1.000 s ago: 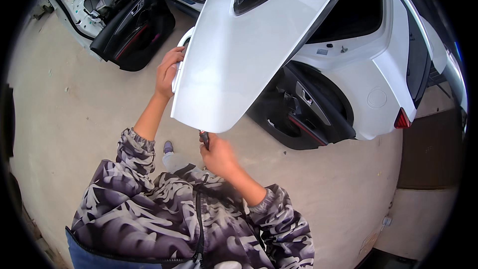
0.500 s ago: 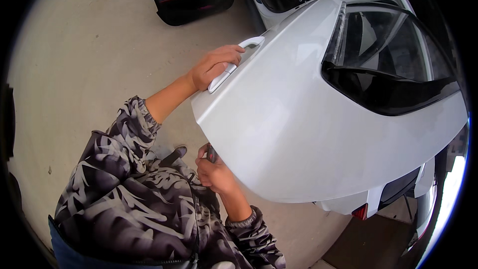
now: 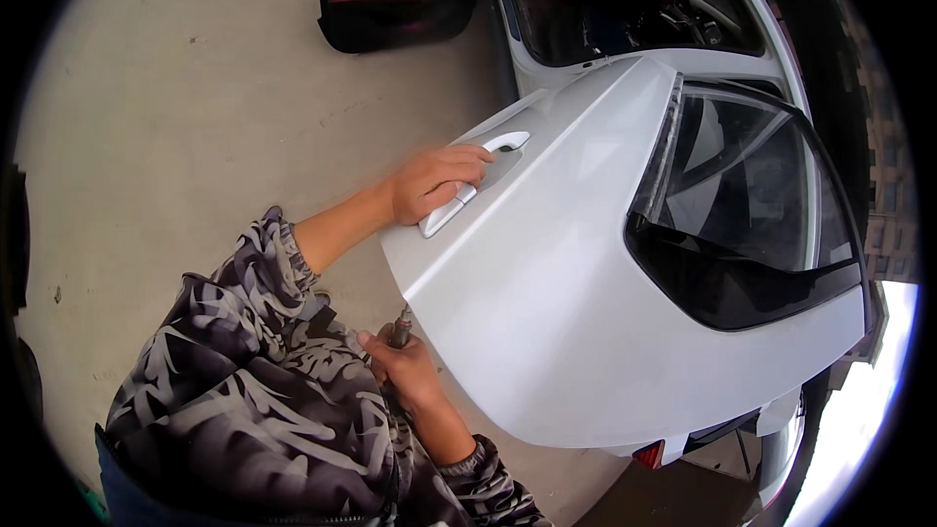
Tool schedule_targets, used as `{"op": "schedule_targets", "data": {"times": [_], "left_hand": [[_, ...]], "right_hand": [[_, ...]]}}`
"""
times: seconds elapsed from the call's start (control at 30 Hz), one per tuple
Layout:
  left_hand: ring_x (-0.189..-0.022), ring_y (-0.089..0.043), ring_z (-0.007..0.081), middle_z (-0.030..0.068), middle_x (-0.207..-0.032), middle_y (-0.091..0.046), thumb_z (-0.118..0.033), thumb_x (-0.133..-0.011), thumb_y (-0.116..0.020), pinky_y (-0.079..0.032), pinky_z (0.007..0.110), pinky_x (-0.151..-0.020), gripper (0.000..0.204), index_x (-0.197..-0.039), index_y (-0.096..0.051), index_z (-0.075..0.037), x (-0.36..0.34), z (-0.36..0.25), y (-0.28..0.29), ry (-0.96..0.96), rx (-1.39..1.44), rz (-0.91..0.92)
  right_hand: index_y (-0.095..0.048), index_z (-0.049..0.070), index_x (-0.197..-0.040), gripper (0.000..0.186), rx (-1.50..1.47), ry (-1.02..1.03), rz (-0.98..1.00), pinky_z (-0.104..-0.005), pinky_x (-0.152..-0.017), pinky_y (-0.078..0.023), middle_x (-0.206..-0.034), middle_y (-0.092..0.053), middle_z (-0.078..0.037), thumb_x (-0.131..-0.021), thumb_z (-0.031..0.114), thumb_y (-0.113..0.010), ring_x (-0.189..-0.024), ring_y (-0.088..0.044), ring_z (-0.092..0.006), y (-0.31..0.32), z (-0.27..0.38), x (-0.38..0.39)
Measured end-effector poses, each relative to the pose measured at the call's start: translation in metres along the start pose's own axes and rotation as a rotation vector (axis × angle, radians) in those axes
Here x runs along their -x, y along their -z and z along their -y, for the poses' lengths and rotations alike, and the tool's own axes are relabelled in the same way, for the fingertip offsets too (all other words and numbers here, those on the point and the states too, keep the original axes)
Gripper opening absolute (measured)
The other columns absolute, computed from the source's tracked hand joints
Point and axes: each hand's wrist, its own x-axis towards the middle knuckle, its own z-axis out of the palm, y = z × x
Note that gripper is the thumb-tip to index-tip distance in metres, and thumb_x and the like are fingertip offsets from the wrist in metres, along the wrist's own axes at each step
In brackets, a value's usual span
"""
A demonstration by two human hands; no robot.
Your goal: The person uses a screwdriver to remove screws from the exterior door handle and interior trim of a white car door. They then detach the door panel and set it aside.
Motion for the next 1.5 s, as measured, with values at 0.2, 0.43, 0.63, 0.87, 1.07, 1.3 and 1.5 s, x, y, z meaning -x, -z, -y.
{"op": "schedule_targets", "data": {"times": [0.2,0.43,0.63,0.87,1.07,1.3,1.5], "left_hand": [[-0.116,-0.044,0.0332,0.0158,-0.091,-0.052,-0.001,-0.07,-0.042,-0.039,0.038,-0.089,0.014,-0.081,-0.052,0.001,0.009,-0.014,-0.007,0.063,0.099,-0.081],[-0.115,-0.045,0.0341,0.0143,-0.088,-0.051,0.0,-0.068,-0.042,-0.04,0.037,-0.086,0.015,-0.08,-0.051,0.001,0.011,-0.014,-0.004,0.11,0.195,-0.125],[-0.114,-0.047,0.0321,0.0118,-0.088,-0.053,0.002,-0.069,-0.043,-0.042,0.038,-0.084,0.015,-0.08,-0.052,0.0,0.006,-0.014,-0.004,0.096,0.167,-0.126],[-0.112,-0.05,0.0276,0.0104,-0.088,-0.056,-0.001,-0.073,-0.045,-0.044,0.037,-0.079,0.01,-0.078,-0.053,-0.002,0.009,-0.009,-0.006,0.084,0.16,-0.155],[-0.114,-0.047,0.0311,0.0129,-0.092,-0.054,0.0,-0.069,-0.042,-0.041,0.038,-0.086,0.015,-0.08,-0.053,0.001,0.011,-0.01,-0.011,0.093,0.214,-0.153],[-0.113,-0.045,0.0353,0.0144,-0.092,-0.053,-0.006,-0.073,-0.038,-0.035,0.039,-0.095,0.018,-0.081,-0.052,0.002,0.01,-0.005,-0.003,0.012,0.197,-0.105],[-0.114,-0.044,0.035,0.0153,-0.097,-0.054,-0.015,-0.077,-0.035,-0.031,0.04,-0.098,0.027,-0.085,-0.052,0.003,0.011,0.019,0.002,-0.047,0.064,-0.034]], "right_hand": [[-0.061,0.003,-0.084,0.031,0.007,-0.154,-0.17,-0.0257,-0.077,-0.038,-0.082,-0.058,-0.003,-0.081,0.033,-0.068,-0.081,-0.05,-0.0122,-0.026,0.04,0.02],[-0.064,0.0,-0.096,0.029,0.174,-0.313,-0.153,-0.0256,-0.089,-0.035,-0.1,-0.059,-0.006,-0.083,0.026,-0.062,-0.097,-0.05,-0.0144,-0.021,0.045,0.006],[-0.064,-0.002,-0.097,0.022,0.249,-0.284,-0.131,-0.0264,-0.086,-0.04,-0.099,-0.061,-0.009,-0.085,0.013,-0.054,-0.094,-0.054,-0.0155,0.027,0.003,0.008],[-0.062,0.0,-0.092,0.019,0.237,-0.101,0.231,-0.0257,-0.077,-0.043,-0.083,-0.059,-0.007,-0.084,0.016,-0.055,-0.086,-0.055,-0.0157,0.087,-0.048,-0.002],[-0.058,0.002,-0.088,0.022,0.195,0.0,0.183,-0.0241,-0.075,-0.04,-0.087,-0.055,-0.005,-0.081,0.023,-0.06,-0.08,-0.05,-0.0147,0.042,-0.021,-0.004],[-0.052,0.003,-0.079,0.017,0.11,-0.078,-0.114,-0.0256,-0.058,-0.038,-0.069,-0.049,0.002,-0.085,0.018,-0.057,-0.063,-0.046,-0.0105,-0.002,0.014,0.01],[-0.044,0.006,-0.072,0.022,0.64,0.729,-0.341,-0.0263,-0.047,-0.033,-0.058,-0.038,0.003,-0.09,0.016,-0.052,-0.053,-0.037,-0.0066,0.015,-0.025,-0.034]]}}
